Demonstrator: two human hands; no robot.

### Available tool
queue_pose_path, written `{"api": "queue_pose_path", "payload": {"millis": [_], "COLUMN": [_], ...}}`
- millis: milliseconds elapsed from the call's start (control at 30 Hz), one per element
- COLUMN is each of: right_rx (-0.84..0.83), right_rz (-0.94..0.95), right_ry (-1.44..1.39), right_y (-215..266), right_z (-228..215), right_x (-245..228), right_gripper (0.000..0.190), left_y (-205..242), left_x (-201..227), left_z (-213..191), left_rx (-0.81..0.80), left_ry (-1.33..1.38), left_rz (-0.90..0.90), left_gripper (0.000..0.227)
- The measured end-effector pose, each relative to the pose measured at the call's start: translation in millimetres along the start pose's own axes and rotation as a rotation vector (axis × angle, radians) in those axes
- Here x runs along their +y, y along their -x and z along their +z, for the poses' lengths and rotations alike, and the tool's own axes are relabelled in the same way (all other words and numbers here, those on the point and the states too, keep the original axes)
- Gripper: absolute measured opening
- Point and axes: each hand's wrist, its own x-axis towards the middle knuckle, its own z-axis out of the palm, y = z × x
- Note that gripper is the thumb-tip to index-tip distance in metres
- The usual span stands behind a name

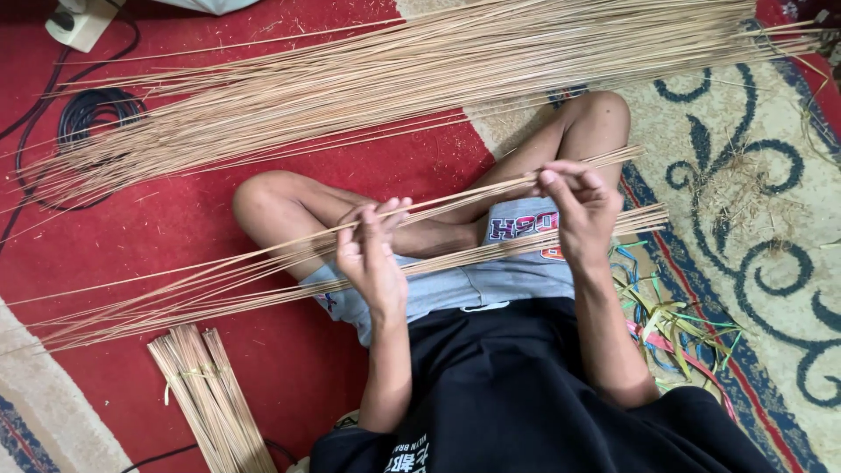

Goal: The person smooths thin bamboo fiber strips by hand, aligning them with both hands and running their fingers along the length of each strip to remove imperfections.

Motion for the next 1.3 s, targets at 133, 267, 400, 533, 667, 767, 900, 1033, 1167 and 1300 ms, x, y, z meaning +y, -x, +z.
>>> {"api": "queue_pose_path", "payload": {"millis": [133,267,400,533,667,767,900,1033,1167,1300], "right_rx": [0.071,0.136,0.179,0.186,0.251,0.277,0.278,0.361,0.406,0.403], "right_rz": [-0.042,-0.060,0.018,0.053,0.031,-0.053,-0.177,-0.163,-0.150,-0.203], "right_ry": [0.037,0.109,0.226,0.284,0.325,0.458,0.670,0.833,0.904,0.943], "right_y": [-24,-36,-46,-53,-57,-57,-56,-58,-60,-62], "right_z": [-46,-86,-110,-121,-135,-134,-126,-131,-137,-138], "right_x": [11,26,40,56,78,82,79,93,103,109], "right_gripper": [0.017,0.021,0.019,0.019,0.018,0.019,0.018,0.020,0.019,0.022], "left_y": [-16,-25,-28,-33,-34,-34,-40,-41,-40,-39], "left_x": [12,29,49,39,43,48,48,51,49,37], "left_z": [-42,-83,-100,-116,-98,-86,-84,-83,-85,-86], "left_rx": [0.062,0.139,0.101,0.047,0.087,0.068,0.020,-0.009,-0.046,-0.224], "left_ry": [-0.038,-0.130,-0.453,-0.610,-0.792,-0.907,-1.097,-1.167,-1.217,-1.144], "left_rz": [0.018,-0.012,-0.066,-0.128,-0.302,-0.325,-0.342,-0.284,-0.172,0.370], "left_gripper": [0.021,0.026,0.029,0.026,0.027,0.029,0.041,0.040,0.035,0.023]}}
